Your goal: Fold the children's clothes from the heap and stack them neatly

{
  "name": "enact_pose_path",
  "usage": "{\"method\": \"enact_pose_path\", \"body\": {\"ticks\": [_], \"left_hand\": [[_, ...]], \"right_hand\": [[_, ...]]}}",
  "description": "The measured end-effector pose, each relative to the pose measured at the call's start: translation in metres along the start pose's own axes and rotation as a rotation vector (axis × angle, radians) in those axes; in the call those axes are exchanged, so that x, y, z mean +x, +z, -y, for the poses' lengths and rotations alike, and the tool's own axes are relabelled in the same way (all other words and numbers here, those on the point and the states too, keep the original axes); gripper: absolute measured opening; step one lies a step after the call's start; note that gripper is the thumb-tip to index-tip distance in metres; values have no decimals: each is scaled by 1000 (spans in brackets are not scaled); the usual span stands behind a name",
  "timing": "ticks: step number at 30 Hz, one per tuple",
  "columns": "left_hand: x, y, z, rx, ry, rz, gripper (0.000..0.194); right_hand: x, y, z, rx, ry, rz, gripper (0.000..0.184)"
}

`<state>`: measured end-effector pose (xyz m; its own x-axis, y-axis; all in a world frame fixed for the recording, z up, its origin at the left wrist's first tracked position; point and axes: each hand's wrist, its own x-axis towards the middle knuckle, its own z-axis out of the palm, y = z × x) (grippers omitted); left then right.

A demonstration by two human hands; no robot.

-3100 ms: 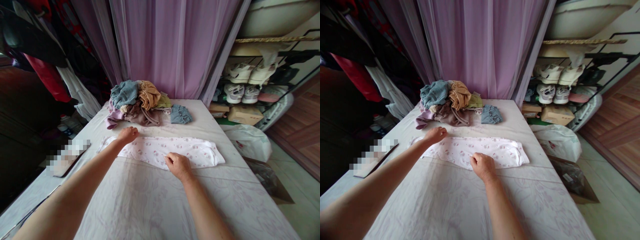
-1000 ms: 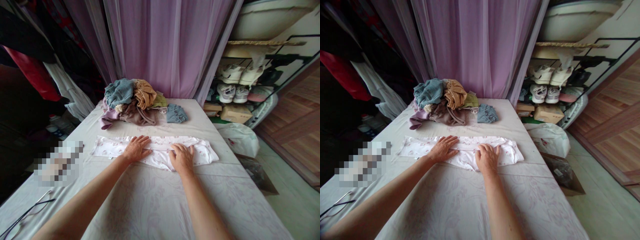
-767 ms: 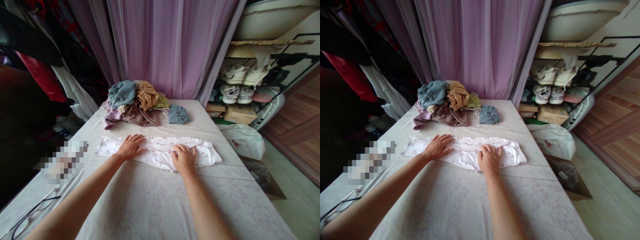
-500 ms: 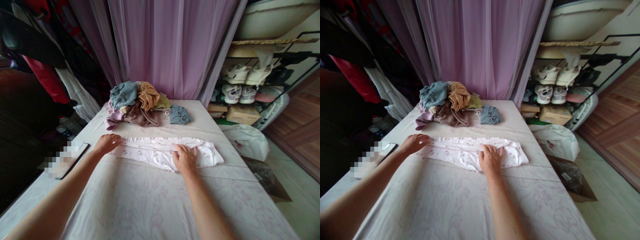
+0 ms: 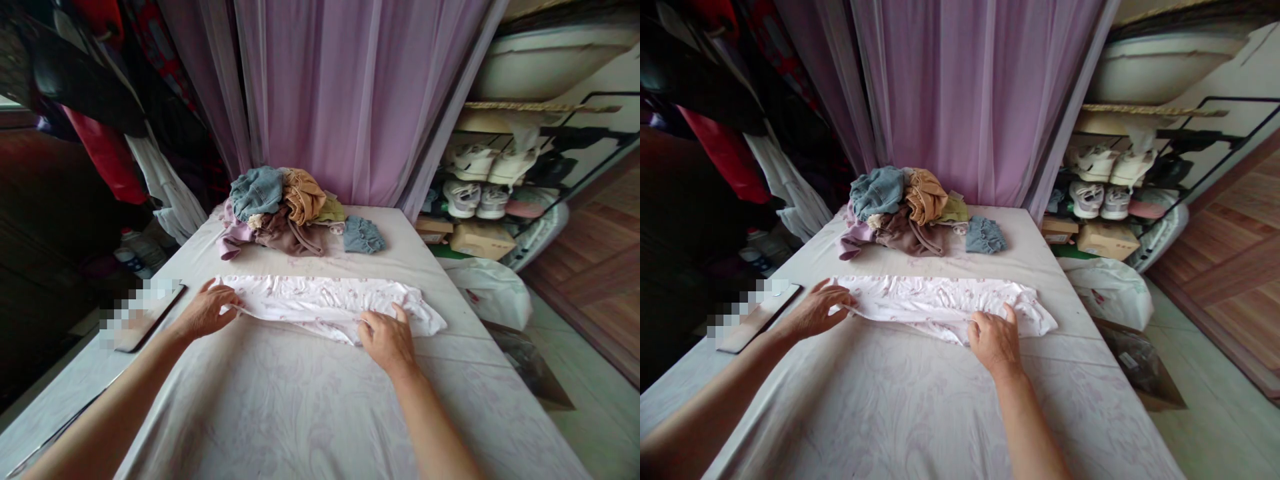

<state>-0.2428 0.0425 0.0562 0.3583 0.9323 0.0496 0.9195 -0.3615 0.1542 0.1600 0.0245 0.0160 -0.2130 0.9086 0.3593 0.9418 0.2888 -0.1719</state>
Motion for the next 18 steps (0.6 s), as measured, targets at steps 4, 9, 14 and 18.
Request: {"method": "enact_pose_path", "body": {"ticks": [4,9,14,18], "left_hand": [[-6,-4,-8,-18,-39,27,40],[-1,-8,-17,170,-272,54,55],[8,-4,-17,197,-234,-67,38],[14,13,-9,116,-120,-63,33]], "right_hand": [[-5,-14,4,-9,-27,149,26],[10,-32,7,-105,132,307,41],[38,-32,11,-61,107,224,27],[44,-15,14,77,25,317,16]]}}
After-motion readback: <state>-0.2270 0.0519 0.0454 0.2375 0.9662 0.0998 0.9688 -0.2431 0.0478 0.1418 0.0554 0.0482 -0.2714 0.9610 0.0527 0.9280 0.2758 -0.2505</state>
